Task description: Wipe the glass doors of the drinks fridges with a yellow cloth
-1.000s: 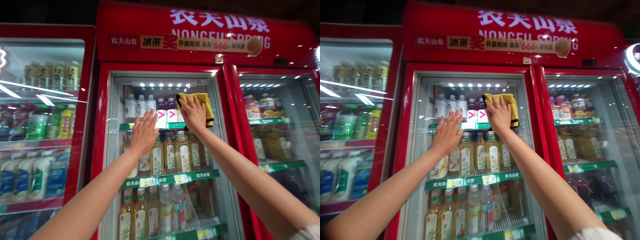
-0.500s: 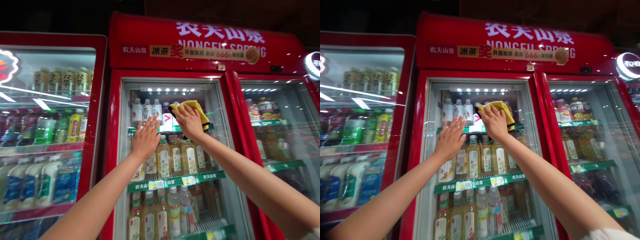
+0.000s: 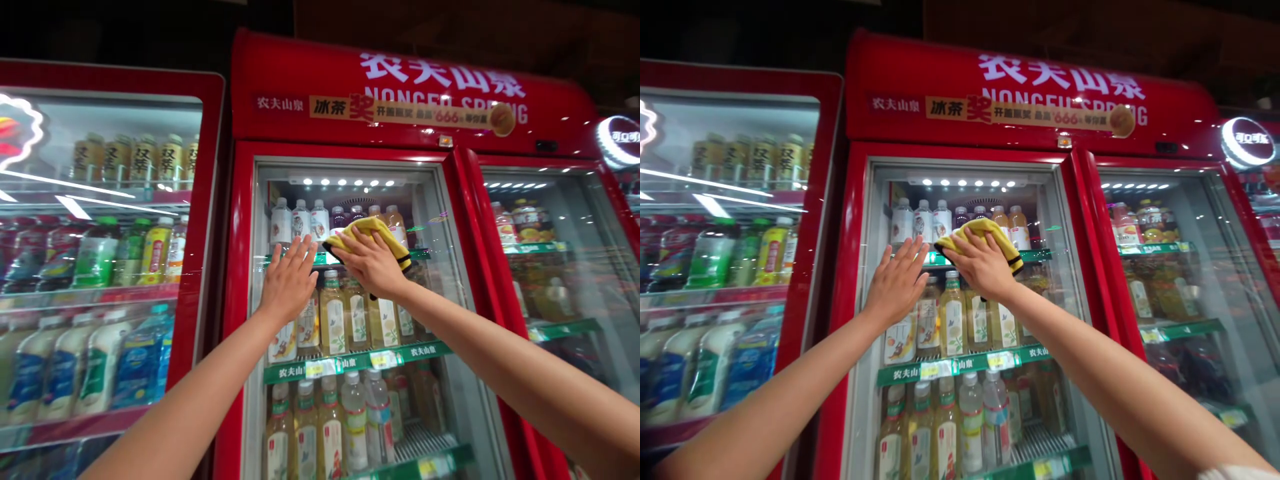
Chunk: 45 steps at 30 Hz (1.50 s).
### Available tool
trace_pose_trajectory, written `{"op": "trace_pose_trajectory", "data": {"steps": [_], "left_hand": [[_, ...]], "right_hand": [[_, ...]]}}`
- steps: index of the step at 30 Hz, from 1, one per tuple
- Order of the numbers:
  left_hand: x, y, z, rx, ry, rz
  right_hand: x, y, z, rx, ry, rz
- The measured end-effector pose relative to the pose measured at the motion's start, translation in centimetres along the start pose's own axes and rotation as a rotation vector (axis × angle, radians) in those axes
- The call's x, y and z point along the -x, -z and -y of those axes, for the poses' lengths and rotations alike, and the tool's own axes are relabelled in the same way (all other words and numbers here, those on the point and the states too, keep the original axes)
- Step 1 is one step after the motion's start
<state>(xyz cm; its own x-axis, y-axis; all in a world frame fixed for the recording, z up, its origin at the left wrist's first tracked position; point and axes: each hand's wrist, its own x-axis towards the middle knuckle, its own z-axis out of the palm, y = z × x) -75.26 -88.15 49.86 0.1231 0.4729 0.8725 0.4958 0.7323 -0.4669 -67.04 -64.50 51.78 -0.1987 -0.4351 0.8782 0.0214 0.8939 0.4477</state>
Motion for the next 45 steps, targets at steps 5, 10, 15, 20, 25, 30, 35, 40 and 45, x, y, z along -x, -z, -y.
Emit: {"op": "trace_pose_trajectory", "data": {"steps": [5, 10, 15, 20, 25, 30, 35, 40, 45], "left_hand": [[1.2, 0.8, 2.0, -0.016, 0.031, 0.000], [2.2, 1.1, 2.5, -0.013, 0.040, 0.021], [3.4, 1.3, 2.8, 0.002, 0.032, 0.030], [5.0, 1.7, 4.4, -0.021, 0.036, 0.041], [6.8, 1.9, 5.8, -0.053, 0.057, 0.023], [8.7, 2.2, 6.8, -0.057, 0.060, 0.040], [10.1, 2.3, 7.3, -0.070, 0.041, 0.034], [11.5, 2.3, 7.5, -0.080, 0.033, 0.050], [13.1, 2.6, 7.7, -0.083, 0.024, 0.068]], "right_hand": [[-0.8, 0.8, -2.1, 0.019, -0.220, -0.089], [-5.0, -1.2, 2.9, -0.006, -0.342, -0.182], [-1.9, -1.4, 7.2, -0.048, -0.011, -0.007], [-4.3, -1.4, 6.3, -0.046, -0.279, -0.161], [-6.9, -2.7, 10.5, -0.040, -0.297, -0.179], [-3.2, -2.5, 11.4, -0.060, 0.019, -0.024], [-7.4, -2.6, 10.9, -0.001, -0.315, -0.151], [-8.6, -3.9, 15.1, -0.040, -0.213, -0.154], [-4.5, -3.9, 16.0, -0.033, 0.037, -0.073]]}}
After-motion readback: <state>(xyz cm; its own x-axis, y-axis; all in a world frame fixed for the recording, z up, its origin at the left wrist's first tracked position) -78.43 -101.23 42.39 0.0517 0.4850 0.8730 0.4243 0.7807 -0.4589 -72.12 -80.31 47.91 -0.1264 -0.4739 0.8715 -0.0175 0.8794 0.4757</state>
